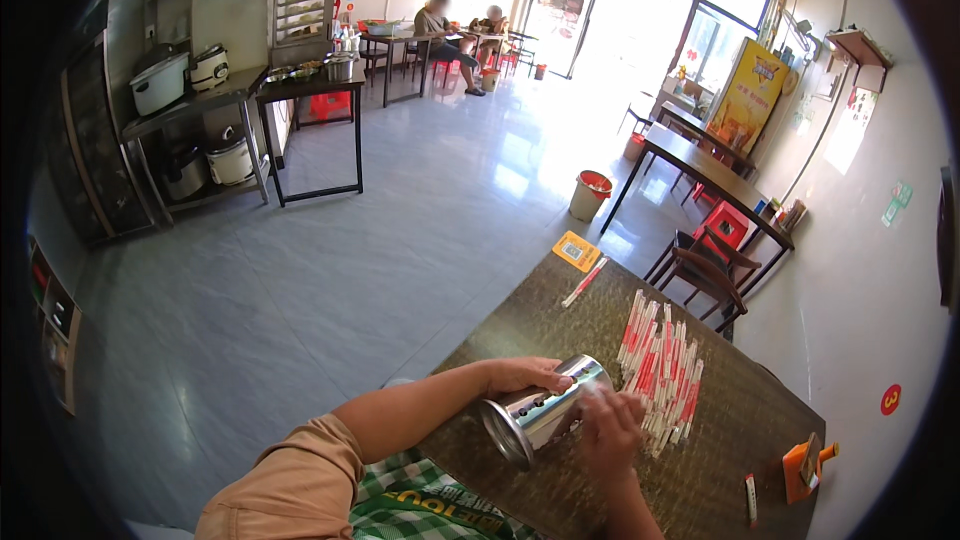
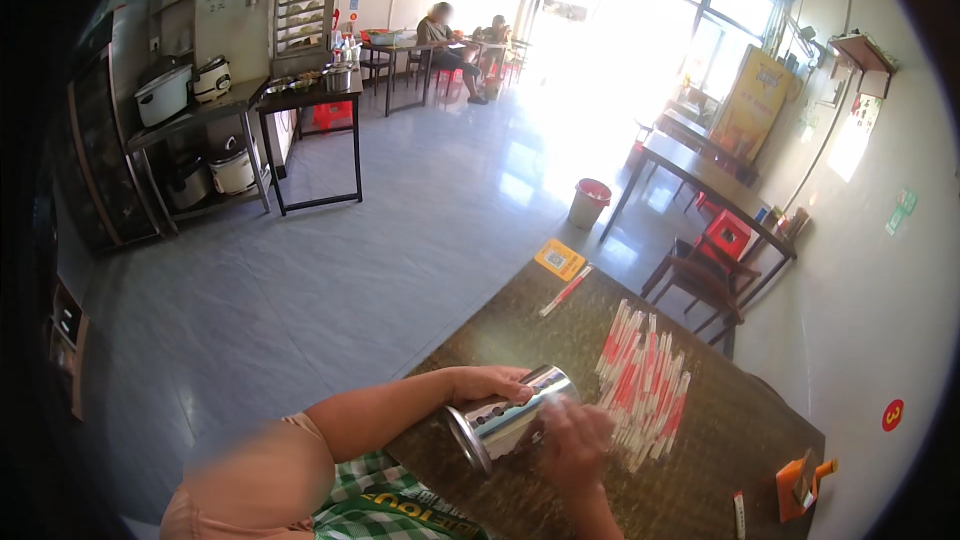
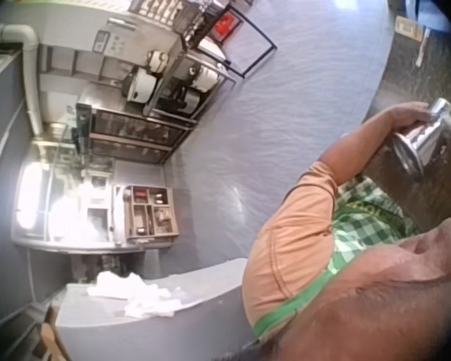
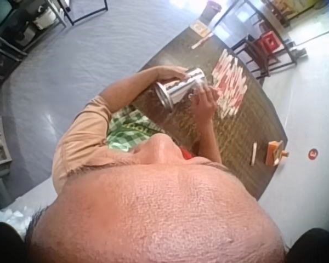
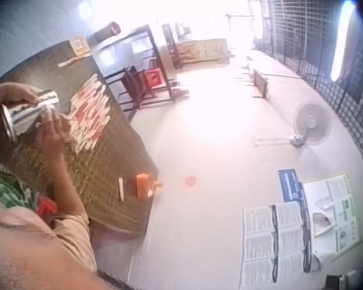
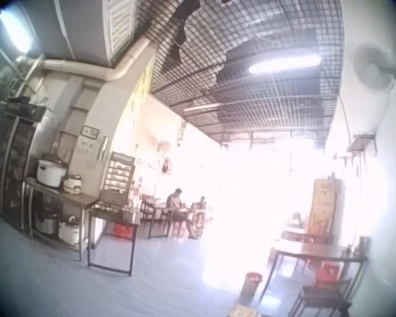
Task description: The person wipes the exterior and interior surfaces of a perforated metal cutlery holder using a white tissue. They rotate the holder to clean all sides and the bottom, then place it back on the table.
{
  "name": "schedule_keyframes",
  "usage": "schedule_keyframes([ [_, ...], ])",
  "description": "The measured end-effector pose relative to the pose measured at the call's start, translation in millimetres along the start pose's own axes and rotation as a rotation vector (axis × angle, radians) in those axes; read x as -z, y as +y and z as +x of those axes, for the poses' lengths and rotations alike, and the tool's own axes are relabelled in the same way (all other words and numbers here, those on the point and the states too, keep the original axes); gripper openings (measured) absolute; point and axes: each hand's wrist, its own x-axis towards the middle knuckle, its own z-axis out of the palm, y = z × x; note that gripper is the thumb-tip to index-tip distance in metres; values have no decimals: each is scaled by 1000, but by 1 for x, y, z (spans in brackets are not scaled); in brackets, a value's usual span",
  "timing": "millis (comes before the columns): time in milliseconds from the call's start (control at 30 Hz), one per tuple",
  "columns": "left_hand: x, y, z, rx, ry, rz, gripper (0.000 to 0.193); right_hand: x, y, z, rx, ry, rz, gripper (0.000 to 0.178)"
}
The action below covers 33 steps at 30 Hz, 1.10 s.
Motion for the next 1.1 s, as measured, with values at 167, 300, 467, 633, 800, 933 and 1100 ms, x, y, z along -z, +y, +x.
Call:
schedule_keyframes([
  [167,12,-16,6,-51,-14,-62,75,7,-45,7,217,-118,147,17],
  [300,11,-11,4,-33,19,8,76,-2,-11,5,62,-22,75,16],
  [467,3,-5,0,-26,7,6,76,-1,-3,4,15,-13,27,15],
  [633,5,-10,3,-74,24,-46,74,5,-50,5,217,-96,202,16],
  [800,-7,-2,-1,-63,58,38,69,1,2,7,-11,-18,-14,18],
  [933,2,-1,3,-15,36,56,76,-3,20,3,-35,17,-9,18],
  [1100,15,-17,10,-48,18,-5,75,-2,-37,0,167,-103,136,14],
])
